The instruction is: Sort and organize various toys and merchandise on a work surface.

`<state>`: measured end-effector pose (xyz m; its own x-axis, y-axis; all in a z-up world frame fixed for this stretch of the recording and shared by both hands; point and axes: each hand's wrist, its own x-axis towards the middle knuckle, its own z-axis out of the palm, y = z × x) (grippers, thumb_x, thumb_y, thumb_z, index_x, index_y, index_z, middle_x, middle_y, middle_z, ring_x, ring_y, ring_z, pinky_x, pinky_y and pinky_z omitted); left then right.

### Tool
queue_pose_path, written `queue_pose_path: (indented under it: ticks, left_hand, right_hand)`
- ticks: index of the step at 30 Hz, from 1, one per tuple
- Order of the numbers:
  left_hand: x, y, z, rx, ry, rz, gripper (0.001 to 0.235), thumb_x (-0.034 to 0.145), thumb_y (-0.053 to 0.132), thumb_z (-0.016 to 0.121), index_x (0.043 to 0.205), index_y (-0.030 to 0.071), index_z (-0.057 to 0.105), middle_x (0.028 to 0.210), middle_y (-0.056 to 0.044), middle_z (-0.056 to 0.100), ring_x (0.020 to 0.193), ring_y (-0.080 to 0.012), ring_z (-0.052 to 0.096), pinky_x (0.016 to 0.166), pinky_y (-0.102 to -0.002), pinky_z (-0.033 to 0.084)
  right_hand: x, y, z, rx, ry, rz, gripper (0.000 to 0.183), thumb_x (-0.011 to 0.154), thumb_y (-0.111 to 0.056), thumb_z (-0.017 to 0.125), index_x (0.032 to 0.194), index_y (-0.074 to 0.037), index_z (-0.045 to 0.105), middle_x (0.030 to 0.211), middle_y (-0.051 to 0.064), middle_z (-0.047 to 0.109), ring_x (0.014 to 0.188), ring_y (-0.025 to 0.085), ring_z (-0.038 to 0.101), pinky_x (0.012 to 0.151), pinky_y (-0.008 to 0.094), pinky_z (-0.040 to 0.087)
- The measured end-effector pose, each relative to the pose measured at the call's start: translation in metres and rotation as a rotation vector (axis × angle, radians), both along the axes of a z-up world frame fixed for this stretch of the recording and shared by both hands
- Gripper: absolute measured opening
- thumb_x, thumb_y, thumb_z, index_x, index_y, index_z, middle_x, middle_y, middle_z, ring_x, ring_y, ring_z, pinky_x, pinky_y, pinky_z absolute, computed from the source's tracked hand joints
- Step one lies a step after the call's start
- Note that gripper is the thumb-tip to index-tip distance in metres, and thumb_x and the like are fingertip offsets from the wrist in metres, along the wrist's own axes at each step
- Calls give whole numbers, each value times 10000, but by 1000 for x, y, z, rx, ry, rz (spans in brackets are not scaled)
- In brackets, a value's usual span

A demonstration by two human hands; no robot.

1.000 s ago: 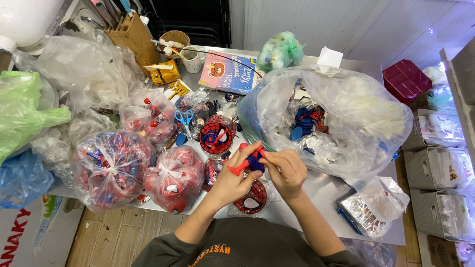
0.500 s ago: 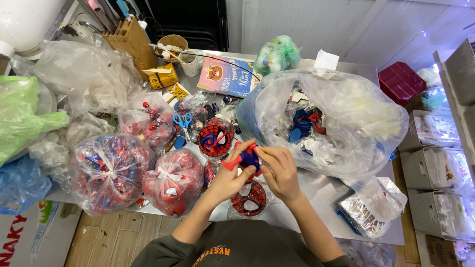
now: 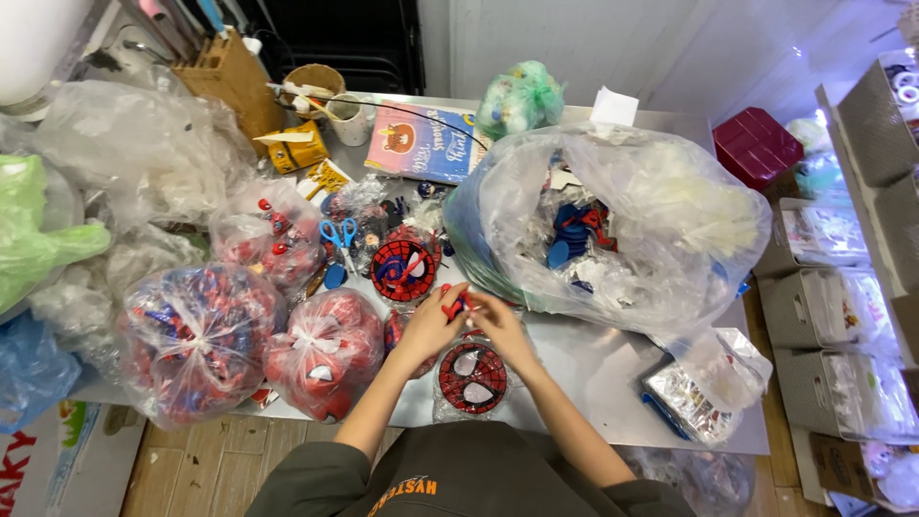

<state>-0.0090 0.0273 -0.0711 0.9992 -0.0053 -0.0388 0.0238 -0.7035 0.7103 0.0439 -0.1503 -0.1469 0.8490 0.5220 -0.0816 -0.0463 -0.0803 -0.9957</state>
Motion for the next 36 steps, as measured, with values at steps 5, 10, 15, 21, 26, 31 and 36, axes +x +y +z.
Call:
queue_pose_path:
  ticks: [5,10,15,21,26,31,36]
  left_hand:
    - [15,10,-117,174,250,-19,704,853,326,738,1494,202,475,1352,-256,535,1198,-439,587,1006,-476,491]
    - [15,13,-82,235,305,19,776,785,360,808,1474,194,491,1524,-318,358,1279,-459,525,1055,-458,468]
    - [-4,12,-30,155,117,122,620,857,368,737,1409,157,548,1551,-173,435,1378,-391,476,1096,-476,423]
    - [-20,-4,-8,62,11,117,523,884,344,709,1351,135,600,1523,-131,477,1361,-362,487,1087,-472,401]
    - [-18,-15,9,-18,-22,131,478,878,313,707,1308,117,632,1487,-116,525,1332,-349,529,1081,-439,435]
    - [-12,-15,18,-26,0,142,454,877,292,714,1290,114,645,1466,-108,543,1319,-346,541,1070,-436,442]
    - [-8,-21,17,-114,-42,125,427,902,284,709,1287,108,651,1440,-86,591,1316,-320,577,1081,-420,457]
  right_hand:
    - [-6,10,-123,-182,7,97,494,1001,-160,604,1470,-37,511,1311,123,666,1131,216,680,974,352,552]
    - [13,-12,-24,-376,-109,148,428,963,-127,593,1382,-37,603,1232,140,713,1031,257,732,917,388,574]
    - [110,-83,60,-617,-307,-357,205,968,-230,656,1130,-141,745,996,78,793,858,217,767,793,395,603]
    - [234,-125,-33,-913,-475,-394,847,652,-291,866,1406,-118,521,1449,253,478,1245,446,513,994,498,468]
    - [283,-114,-63,-1024,-392,-421,937,693,-351,869,1495,-116,444,1466,243,486,1325,451,485,1071,506,423]
    - [277,-114,-70,-1112,-558,-498,864,680,-268,864,1432,-56,494,1449,229,517,1339,441,483,1095,498,394]
    - [186,-120,30,-685,-546,-564,371,873,-261,805,1173,-69,700,1066,145,730,932,309,704,829,415,553]
